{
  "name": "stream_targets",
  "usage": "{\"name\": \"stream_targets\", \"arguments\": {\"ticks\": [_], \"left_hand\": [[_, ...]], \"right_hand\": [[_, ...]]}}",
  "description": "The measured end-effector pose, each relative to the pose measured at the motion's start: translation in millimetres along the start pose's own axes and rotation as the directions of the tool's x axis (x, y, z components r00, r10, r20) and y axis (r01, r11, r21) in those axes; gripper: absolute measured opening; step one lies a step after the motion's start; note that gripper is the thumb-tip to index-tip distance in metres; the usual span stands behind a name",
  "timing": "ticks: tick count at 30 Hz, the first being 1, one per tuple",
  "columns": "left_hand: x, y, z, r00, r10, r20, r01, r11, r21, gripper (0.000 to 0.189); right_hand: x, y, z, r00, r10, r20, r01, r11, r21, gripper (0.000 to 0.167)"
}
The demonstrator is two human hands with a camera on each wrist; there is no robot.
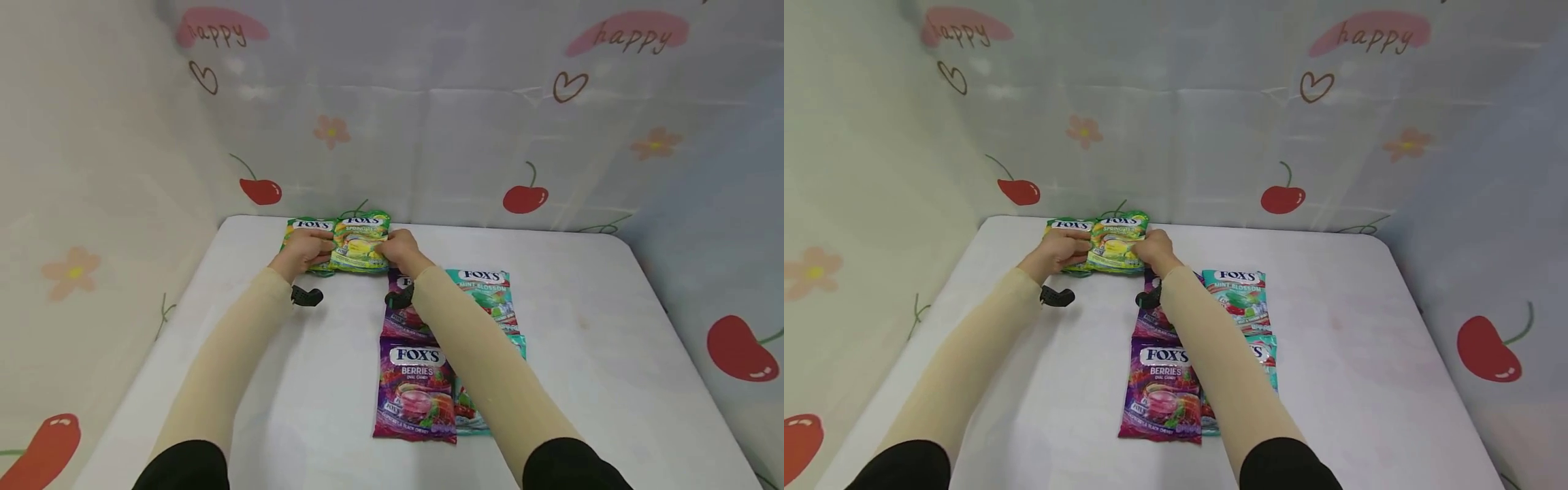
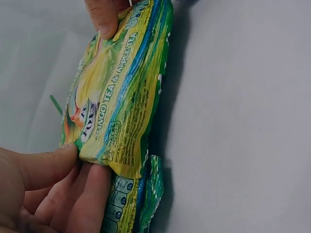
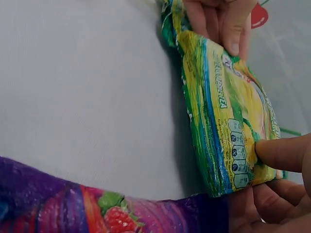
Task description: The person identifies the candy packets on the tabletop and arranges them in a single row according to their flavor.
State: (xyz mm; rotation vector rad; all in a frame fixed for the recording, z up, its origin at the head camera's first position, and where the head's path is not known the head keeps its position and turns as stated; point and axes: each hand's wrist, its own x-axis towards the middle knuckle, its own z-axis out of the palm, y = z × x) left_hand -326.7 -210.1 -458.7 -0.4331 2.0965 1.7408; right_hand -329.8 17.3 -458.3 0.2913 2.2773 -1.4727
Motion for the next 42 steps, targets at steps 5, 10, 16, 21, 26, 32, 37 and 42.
{"name": "stream_targets", "arguments": {"ticks": [5, 10, 16, 21, 26, 32, 37, 42], "left_hand": [[2.4, 1.6, 5.3, 0.999, 0.008, -0.036, -0.006, 0.998, 0.055, 0.042], [2.5, 1.7, 5.1, 0.998, 0.016, -0.068, -0.011, 0.997, 0.078, 0.040], [-3.1, -0.1, 6.8, 0.990, 0.105, -0.099, -0.089, 0.984, 0.152, 0.035], [-1.9, -1.2, 8.8, 0.968, 0.206, -0.143, -0.171, 0.960, 0.222, 0.026], [-7.1, 1.3, 14.4, 0.964, 0.234, -0.128, -0.204, 0.955, 0.215, 0.027], [-20.4, 3.6, 25.1, 0.980, 0.200, 0.005, -0.197, 0.962, 0.190, 0.031], [-35.9, 1.3, 33.9, 0.980, 0.184, 0.081, -0.195, 0.965, 0.175, 0.033], [-56.3, -3.4, 44.0, 0.969, 0.191, 0.157, -0.215, 0.964, 0.159, 0.035]], "right_hand": [[2.9, 3.5, -5.4, 0.999, 0.014, -0.032, -0.017, 0.993, -0.113, 0.052], [1.8, 3.4, -4.5, 0.999, -0.013, -0.037, 0.008, 0.992, -0.125, 0.050], [4.6, 8.8, -6.5, 0.998, -0.042, -0.047, 0.038, 0.996, -0.086, 0.052], [1.4, 10.0, -17.1, 0.998, -0.053, -0.025, 0.052, 0.998, -0.028, 0.049], [-7.5, 10.4, -31.7, 0.994, -0.105, 0.010, 0.104, 0.992, 0.068, 0.047], [-35.5, 15.5, -53.7, 0.973, -0.221, 0.066, 0.213, 0.970, 0.118, 0.048], [-62.1, 27.9, -71.2, 0.963, -0.253, 0.097, 0.238, 0.961, 0.142, 0.047], [-83.6, 43.6, -85.1, 0.955, -0.282, 0.096, 0.266, 0.952, 0.149, 0.048]]}}
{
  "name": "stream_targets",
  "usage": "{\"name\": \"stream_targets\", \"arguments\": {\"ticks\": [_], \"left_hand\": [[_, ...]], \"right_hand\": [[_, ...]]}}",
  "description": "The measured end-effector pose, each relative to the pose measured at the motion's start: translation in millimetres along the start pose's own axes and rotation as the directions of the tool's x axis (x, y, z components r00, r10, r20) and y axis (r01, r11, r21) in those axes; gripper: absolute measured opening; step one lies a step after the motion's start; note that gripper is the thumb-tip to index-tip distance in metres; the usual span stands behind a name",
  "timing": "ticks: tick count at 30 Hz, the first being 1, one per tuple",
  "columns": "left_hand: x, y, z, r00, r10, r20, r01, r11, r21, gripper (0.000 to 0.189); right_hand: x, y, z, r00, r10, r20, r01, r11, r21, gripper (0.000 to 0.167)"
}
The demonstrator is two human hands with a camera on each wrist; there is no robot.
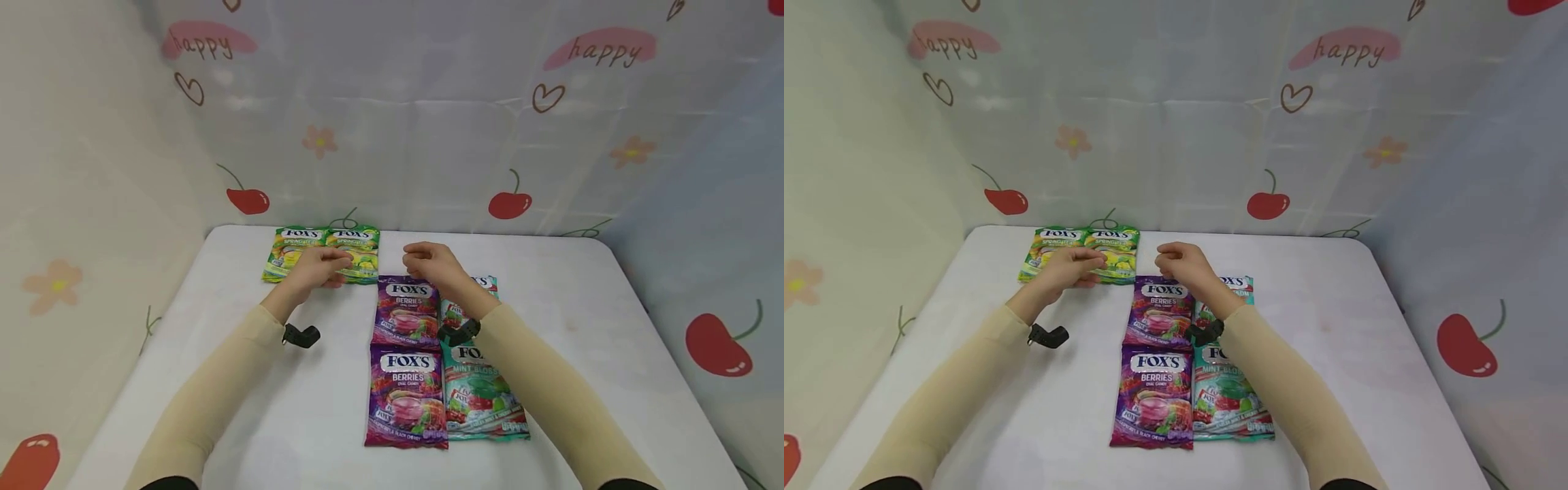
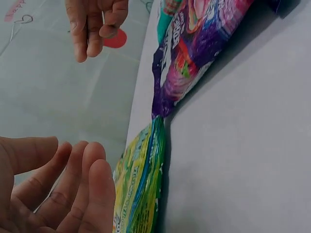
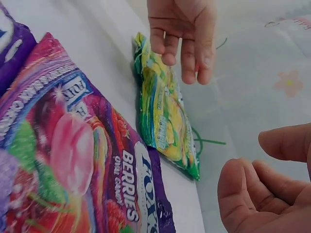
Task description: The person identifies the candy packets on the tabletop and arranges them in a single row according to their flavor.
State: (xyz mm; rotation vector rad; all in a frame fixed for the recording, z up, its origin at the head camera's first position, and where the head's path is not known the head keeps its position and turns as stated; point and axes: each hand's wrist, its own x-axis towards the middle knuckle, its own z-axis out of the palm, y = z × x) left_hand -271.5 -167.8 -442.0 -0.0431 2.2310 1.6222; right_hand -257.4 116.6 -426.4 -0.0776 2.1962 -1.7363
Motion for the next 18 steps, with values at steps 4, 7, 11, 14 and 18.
{"name": "stream_targets", "arguments": {"ticks": [4, 7, 11, 14, 18], "left_hand": [[-13.4, -3.3, 11.1, 0.998, 0.008, 0.063, -0.008, 1.000, -0.011, 0.038], [-22.6, -6.6, 18.4, 0.996, 0.001, 0.091, 0.002, 1.000, -0.025, 0.039], [-31.1, -11.0, 26.9, 0.993, -0.002, 0.121, 0.007, 0.999, -0.042, 0.041], [-35.5, -14.3, 31.9, 0.991, 0.004, 0.132, 0.003, 0.998, -0.060, 0.042], [-44.0, -18.9, 36.9, 0.990, -0.006, 0.141, 0.019, 0.996, -0.088, 0.041]], "right_hand": [[-19.3, 7.8, -10.2, 1.000, -0.004, 0.001, 0.004, 1.000, -0.023, 0.047], [-31.9, 13.3, -17.6, 1.000, 0.003, 0.008, -0.003, 0.999, -0.037, 0.048], [-46.9, 18.3, -25.6, 1.000, 0.014, 0.010, -0.014, 1.000, -0.022, 0.049], [-56.8, 23.0, -30.6, 0.999, 0.021, 0.024, -0.020, 1.000, -0.010, 0.049], [-68.8, 32.0, -36.6, 0.998, 0.039, 0.041, -0.038, 0.999, -0.022, 0.052]]}}
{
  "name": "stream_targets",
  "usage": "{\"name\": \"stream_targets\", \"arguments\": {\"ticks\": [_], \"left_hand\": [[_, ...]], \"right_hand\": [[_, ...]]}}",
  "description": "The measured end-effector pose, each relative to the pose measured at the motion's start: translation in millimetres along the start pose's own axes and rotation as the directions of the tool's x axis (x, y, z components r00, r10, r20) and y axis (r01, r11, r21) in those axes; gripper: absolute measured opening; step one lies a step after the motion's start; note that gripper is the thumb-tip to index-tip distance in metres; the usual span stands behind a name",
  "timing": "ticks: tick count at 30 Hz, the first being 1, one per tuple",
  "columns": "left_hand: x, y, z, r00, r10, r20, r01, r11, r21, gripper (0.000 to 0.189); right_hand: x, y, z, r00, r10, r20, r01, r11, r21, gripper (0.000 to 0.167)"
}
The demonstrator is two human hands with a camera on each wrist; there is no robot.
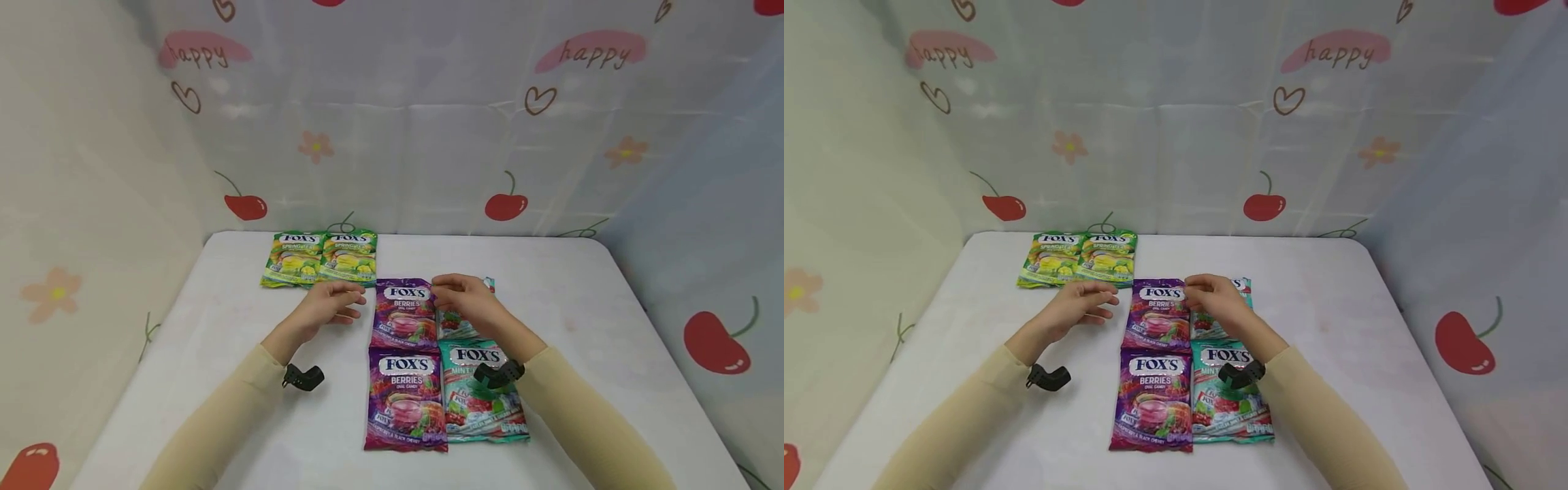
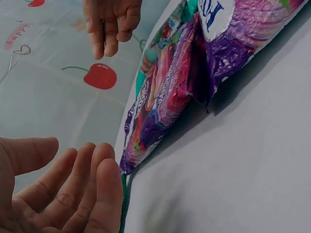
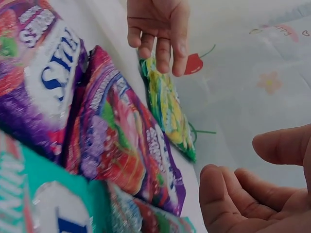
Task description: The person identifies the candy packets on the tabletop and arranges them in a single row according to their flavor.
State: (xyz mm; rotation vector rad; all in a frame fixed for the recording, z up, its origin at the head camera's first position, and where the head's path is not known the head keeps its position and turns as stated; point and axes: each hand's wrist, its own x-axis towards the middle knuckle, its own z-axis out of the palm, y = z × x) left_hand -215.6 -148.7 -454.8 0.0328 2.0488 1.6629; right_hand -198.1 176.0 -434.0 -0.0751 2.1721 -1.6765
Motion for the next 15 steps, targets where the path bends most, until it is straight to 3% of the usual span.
{"name": "stream_targets", "arguments": {"ticks": [6, 15], "left_hand": [[-8.9, -15.4, 7.1, 0.999, -0.037, 0.022, 0.037, 0.999, -0.031, 0.040], [-7.1, -27.8, 17.9, 0.997, -0.055, 0.046, 0.058, 0.995, -0.086, 0.038]], "right_hand": [[-16.8, 15.4, -6.6, 1.000, 0.014, -0.002, -0.014, 1.000, -0.010, 0.049], [-27.1, 30.6, -10.5, 0.999, 0.022, 0.048, -0.025, 0.998, 0.058, 0.050]]}}
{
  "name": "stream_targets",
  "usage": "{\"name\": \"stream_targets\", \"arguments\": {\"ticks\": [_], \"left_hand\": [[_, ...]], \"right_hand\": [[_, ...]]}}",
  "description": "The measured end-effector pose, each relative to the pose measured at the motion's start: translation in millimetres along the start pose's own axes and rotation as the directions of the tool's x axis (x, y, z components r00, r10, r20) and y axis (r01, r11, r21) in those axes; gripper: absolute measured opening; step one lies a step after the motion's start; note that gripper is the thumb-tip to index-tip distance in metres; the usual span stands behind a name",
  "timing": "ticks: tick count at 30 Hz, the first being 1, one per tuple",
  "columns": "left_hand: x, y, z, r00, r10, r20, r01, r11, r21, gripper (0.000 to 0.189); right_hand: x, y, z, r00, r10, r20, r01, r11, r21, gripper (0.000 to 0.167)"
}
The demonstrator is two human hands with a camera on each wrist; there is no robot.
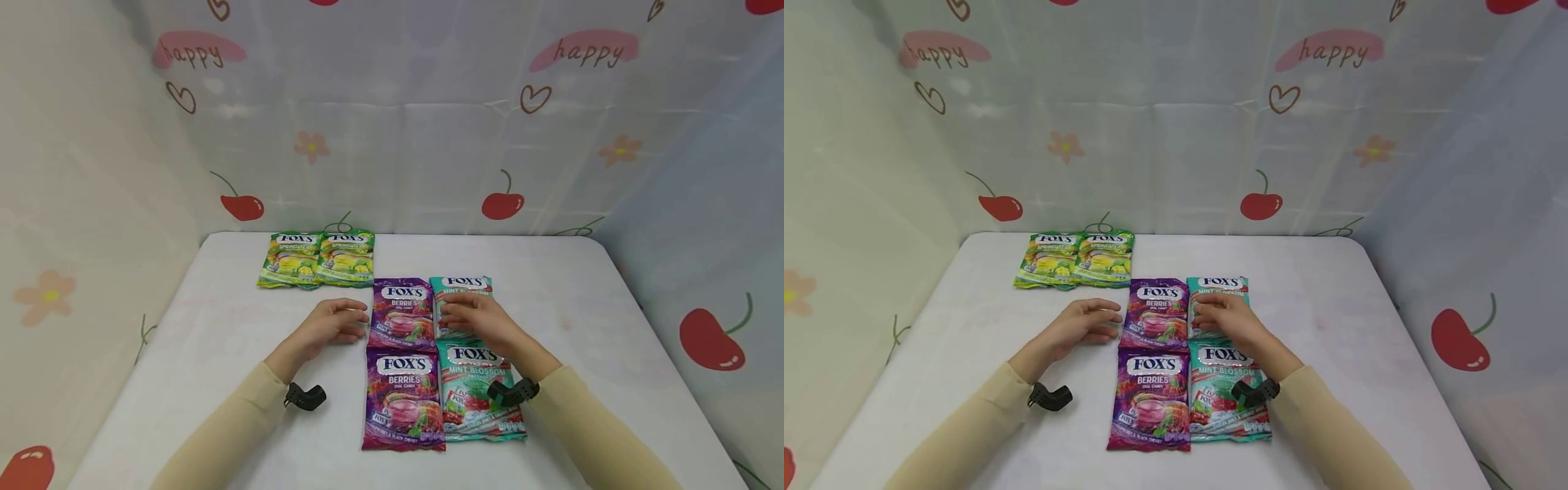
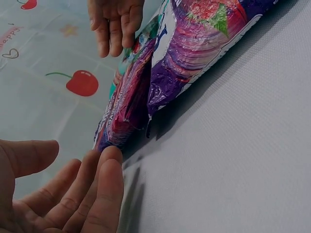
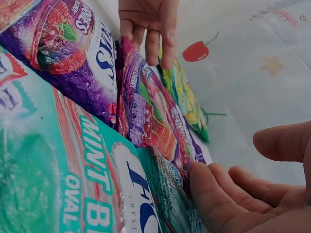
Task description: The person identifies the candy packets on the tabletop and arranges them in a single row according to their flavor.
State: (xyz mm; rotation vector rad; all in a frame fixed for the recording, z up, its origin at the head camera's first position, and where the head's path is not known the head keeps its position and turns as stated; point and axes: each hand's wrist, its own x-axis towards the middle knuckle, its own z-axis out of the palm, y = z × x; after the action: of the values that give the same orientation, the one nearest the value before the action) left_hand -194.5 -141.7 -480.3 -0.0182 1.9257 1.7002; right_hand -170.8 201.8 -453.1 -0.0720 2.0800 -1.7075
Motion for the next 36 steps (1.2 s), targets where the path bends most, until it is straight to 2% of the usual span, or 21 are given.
{"name": "stream_targets", "arguments": {"ticks": [7, 12, 19, 24, 30, 36], "left_hand": [[7.4, -4.0, 6.7, 1.000, -0.024, -0.016, 0.023, 0.999, -0.029, 0.036], [16.1, -4.8, 11.1, 0.998, -0.040, -0.053, 0.038, 0.999, -0.039, 0.035], [27.7, -11.5, 17.2, 0.993, -0.026, -0.119, 0.021, 0.999, -0.039, 0.032], [30.1, -13.2, 19.5, 0.989, -0.005, -0.145, 0.003, 1.000, -0.007, 0.029], [29.7, -13.0, 19.2, 0.987, -0.008, -0.158, 0.012, 1.000, 0.020, 0.030], [29.1, -12.7, 19.8, 0.993, -0.010, -0.121, 0.013, 1.000, 0.026, 0.038]], "right_hand": [[0.4, 4.3, 3.6, 0.998, -0.017, 0.057, 0.016, 1.000, 0.024, 0.053], [0.3, 3.0, 4.3, 0.995, 0.016, 0.096, -0.019, 0.999, 0.032, 0.057], [-1.2, -1.6, 11.6, 0.986, 0.059, 0.153, -0.069, 0.996, 0.059, 0.063], [0.4, -1.6, 17.9, 0.985, 0.075, 0.152, -0.092, 0.991, 0.102, 0.063], [2.9, -3.4, 25.6, 0.983, 0.083, 0.161, -0.117, 0.969, 0.218, 0.062], [6.5, -3.6, 33.3, 0.988, 0.120, 0.102, -0.146, 0.939, 0.311, 0.064]]}}
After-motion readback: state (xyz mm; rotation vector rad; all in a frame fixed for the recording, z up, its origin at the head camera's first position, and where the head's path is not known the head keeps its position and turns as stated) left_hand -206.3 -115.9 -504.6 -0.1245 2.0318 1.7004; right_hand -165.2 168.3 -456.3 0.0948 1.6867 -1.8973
